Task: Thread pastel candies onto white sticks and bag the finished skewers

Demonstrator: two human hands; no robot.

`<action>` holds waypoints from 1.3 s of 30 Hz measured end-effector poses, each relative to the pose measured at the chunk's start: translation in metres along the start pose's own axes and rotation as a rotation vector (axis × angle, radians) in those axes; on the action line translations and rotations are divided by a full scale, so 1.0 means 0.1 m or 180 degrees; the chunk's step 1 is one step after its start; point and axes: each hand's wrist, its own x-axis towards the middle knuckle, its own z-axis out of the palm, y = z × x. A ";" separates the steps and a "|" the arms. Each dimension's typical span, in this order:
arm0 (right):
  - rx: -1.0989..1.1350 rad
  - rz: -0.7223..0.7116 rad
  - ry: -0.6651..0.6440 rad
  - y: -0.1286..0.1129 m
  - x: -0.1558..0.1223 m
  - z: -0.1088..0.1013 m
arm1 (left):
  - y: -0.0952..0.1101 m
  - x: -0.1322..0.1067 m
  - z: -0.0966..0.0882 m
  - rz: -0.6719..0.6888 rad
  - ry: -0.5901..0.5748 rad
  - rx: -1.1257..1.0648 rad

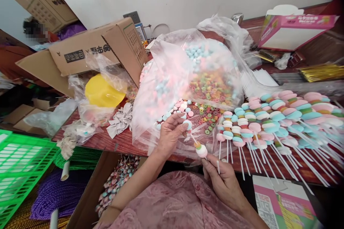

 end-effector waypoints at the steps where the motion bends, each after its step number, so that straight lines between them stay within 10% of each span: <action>1: -0.0018 0.0000 0.0006 0.00 0.01 0.01 | 0.00 -0.02 0.03 -0.0029 0.0008 -0.0122; 12: -0.0032 0.0124 0.0096 0.08 0.02 0.01 | -0.23 -0.08 0.04 0.0532 0.0169 -0.0013; 22: -0.0080 0.0169 0.0114 0.04 0.06 0.01 | -0.12 -0.11 -0.12 0.2922 -0.0620 0.2745; 39: 0.0018 0.0076 0.0279 0.01 0.05 0.09 | -0.05 -0.13 -0.15 0.3595 -0.0540 0.3127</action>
